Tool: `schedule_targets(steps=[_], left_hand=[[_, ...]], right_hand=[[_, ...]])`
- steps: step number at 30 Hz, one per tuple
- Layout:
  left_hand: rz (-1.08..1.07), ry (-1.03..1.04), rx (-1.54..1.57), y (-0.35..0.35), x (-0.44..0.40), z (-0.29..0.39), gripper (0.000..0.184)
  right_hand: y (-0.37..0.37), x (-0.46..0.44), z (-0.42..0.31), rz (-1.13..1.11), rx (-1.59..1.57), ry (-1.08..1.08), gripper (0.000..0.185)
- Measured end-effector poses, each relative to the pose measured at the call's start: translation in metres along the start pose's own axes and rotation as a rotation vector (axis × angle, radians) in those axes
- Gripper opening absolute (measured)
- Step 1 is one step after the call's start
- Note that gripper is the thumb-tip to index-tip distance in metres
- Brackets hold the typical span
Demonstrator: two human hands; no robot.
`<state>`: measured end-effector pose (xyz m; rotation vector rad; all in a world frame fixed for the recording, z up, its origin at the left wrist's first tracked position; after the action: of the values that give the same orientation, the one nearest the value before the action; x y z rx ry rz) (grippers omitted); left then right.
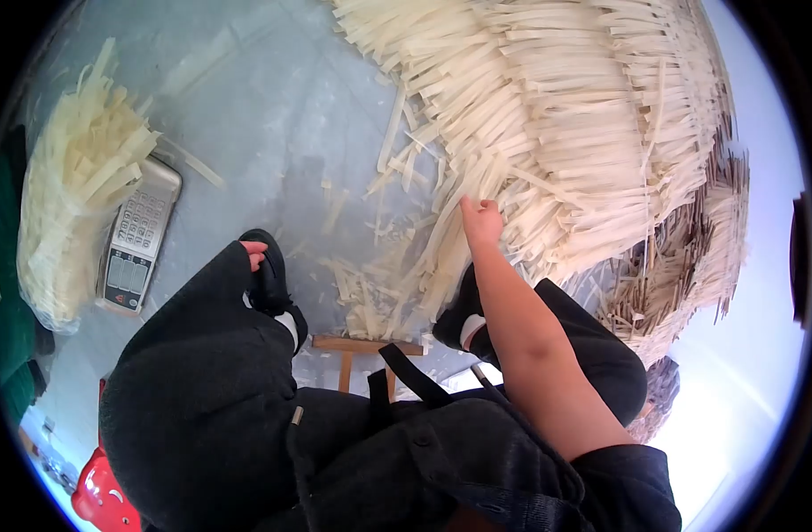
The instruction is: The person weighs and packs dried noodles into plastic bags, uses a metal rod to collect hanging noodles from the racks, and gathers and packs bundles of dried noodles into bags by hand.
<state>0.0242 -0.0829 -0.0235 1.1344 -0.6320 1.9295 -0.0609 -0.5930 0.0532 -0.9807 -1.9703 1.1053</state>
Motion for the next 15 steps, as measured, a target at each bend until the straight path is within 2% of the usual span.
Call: schedule_targets(steps=[2, 4, 5, 7, 8, 10, 11, 13, 14, 15], left_hand=[[-0.089, -0.004, -0.015, 0.008, 0.007, 0.008, 0.039], [0.025, 0.084, -0.041, 0.019, 0.019, 0.006, 0.035], [0.047, 0.055, -0.049, 0.021, 0.024, 0.008, 0.035], [0.092, 0.097, -0.045, 0.020, 0.034, 0.015, 0.033], [0.142, 0.141, -0.035, 0.018, 0.037, 0.018, 0.031], [0.139, 0.120, -0.021, 0.017, 0.033, 0.014, 0.032], [0.138, 0.097, -0.005, 0.017, 0.031, 0.011, 0.032], [0.115, 0.092, -0.025, 0.017, 0.029, 0.004, 0.033], [0.095, 0.092, -0.049, 0.017, 0.028, 0.001, 0.034], [0.095, 0.093, -0.049, 0.016, 0.025, -0.002, 0.034]], right_hand=[[0.006, -0.001, -0.016, 0.032, 0.020, -0.010, 0.047], [0.013, -0.002, -0.028, -0.039, -0.009, -0.191, 0.042], [0.014, -0.003, -0.029, -0.040, -0.009, -0.185, 0.042], [0.018, -0.005, -0.025, -0.230, -0.084, 0.065, 0.035], [0.017, -0.004, -0.022, -0.229, -0.084, 0.066, 0.035], [0.004, -0.002, -0.016, 0.100, -0.315, -0.054, 0.035], [0.001, -0.008, -0.011, 0.099, -0.313, -0.054, 0.035], [-0.009, -0.027, 0.004, 0.303, -0.283, -0.021, 0.041], [-0.005, -0.036, 0.010, 0.304, -0.282, -0.021, 0.041], [0.002, -0.045, 0.016, 0.274, -0.301, 0.091, 0.046]])
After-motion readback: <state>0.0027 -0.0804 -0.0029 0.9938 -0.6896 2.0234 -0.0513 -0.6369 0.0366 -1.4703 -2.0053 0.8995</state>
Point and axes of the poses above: each hand's wrist, its own x-axis away from the middle knuckle, its own y-axis out of the palm, z = x × y, the point moved 2 cm from there along -x, towards the middle knuckle, and after that the axes turned 15 degrees about -x, right-handed, at the moved point
